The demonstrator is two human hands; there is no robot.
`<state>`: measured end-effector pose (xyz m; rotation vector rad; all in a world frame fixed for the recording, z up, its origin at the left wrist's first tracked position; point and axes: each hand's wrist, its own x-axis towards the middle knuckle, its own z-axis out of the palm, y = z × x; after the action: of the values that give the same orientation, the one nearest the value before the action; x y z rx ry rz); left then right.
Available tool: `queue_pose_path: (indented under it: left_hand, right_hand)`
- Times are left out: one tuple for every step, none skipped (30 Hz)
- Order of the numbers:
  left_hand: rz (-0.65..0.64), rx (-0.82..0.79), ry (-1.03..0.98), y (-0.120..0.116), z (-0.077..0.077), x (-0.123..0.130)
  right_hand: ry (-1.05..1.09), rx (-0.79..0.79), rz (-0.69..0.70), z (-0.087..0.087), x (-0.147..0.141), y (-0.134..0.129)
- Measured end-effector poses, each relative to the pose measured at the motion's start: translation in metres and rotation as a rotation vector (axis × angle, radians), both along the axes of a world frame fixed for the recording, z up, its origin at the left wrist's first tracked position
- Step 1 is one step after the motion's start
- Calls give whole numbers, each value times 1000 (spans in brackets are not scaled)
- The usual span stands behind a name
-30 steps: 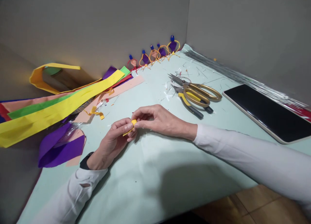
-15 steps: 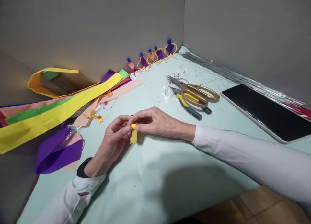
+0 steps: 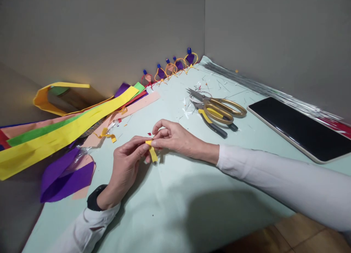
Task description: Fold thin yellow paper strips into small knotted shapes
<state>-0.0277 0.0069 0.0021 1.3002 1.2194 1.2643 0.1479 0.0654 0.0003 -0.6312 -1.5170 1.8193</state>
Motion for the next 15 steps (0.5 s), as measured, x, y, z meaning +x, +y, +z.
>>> queue_pose_path:
  left_hand:
    - [15, 27, 26, -1, 0, 1]
    - [34, 55, 52, -2, 0, 2]
    - [57, 83, 78, -3, 1, 3]
    - [84, 112, 106, -4, 2, 5]
    - [109, 138, 135, -5, 2, 6]
    - [131, 166, 166, -6, 3, 8]
    - [148, 196, 197, -7, 4, 9]
    - [160, 224, 228, -7, 4, 11]
    - [165, 248, 257, -8, 4, 12]
    - [167, 267, 279, -9, 4, 12]
    - [167, 278, 291, -9, 4, 12]
    - [166, 280, 294, -9, 4, 12]
    - [160, 272, 288, -9, 4, 12]
    - [149, 256, 274, -8, 4, 11]
    - [132, 233, 252, -7, 4, 10]
  right_hand:
    - [6, -15, 4, 0, 0, -1]
    - [9, -26, 9, 0, -1, -1]
    - [9, -35, 14, -1, -1, -1]
    - [8, -41, 17, -1, -1, -2]
    - [7, -47, 18, -1, -1, -2]
    - [5, -54, 17, -1, -1, -2]
    - [2, -62, 13, -1, -2, -2]
    - [1, -71, 8, 0, -2, -2]
    - [2, -82, 4, 0, -2, -2]
    - [5, -93, 1, 0, -2, -3]
    - [11, -102, -1, 0, -2, -3]
    - [15, -106, -1, 1, -2, -3]
    - [15, -103, -1, 2, -1, -3]
    - [11, -92, 0, 2, -1, -2]
    - [5, -76, 3, 3, 0, -1]
